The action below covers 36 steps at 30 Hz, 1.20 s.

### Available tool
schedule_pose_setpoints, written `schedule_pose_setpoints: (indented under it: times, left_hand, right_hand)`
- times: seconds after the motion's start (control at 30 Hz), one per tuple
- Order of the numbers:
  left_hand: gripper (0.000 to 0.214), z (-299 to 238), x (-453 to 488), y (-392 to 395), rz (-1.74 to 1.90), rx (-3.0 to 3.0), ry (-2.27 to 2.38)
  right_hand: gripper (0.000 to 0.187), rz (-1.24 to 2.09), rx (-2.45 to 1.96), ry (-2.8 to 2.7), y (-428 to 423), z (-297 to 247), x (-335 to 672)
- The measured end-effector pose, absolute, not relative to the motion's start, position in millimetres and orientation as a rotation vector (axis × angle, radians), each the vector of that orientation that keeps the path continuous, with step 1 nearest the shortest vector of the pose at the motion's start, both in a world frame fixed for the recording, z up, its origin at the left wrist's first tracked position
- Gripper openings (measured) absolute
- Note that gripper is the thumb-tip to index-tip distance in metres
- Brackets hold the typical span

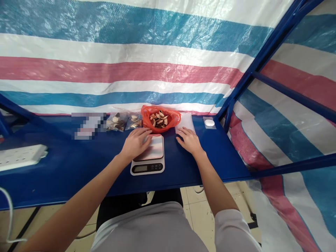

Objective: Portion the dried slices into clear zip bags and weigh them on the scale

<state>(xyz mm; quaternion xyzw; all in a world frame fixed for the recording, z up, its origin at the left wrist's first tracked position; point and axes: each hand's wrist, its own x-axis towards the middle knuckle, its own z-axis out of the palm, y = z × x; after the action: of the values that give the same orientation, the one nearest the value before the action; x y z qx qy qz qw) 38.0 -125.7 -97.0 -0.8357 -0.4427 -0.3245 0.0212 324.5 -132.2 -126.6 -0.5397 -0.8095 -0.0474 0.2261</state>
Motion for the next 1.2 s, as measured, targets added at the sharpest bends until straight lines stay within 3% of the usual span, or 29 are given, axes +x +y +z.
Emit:
schedule_pose_setpoints:
  times: [0.17, 0.4, 0.73, 1.2]
  left_hand:
    - [0.042, -113, -14, -125, -1.017, -2.511, -1.547]
    - [0.052, -133, -57, -120, -0.736, -2.505, -1.727]
    - [0.057, -134, -52, -126, -0.373, -2.555, -1.821]
    - [0.057, -131, -50, -127, -0.342, -2.553, -1.863]
  right_hand:
    - [0.03, -0.141, -1.598, -2.22, -135, -138, 308]
    - [0.037, -0.077, -1.707, -2.223, -139, -141, 296]
    - [0.047, 0.055, -1.767, -2.254, -141, -144, 292]
    - [0.047, 0.041, -1.763, -2.256, -140, -147, 293]
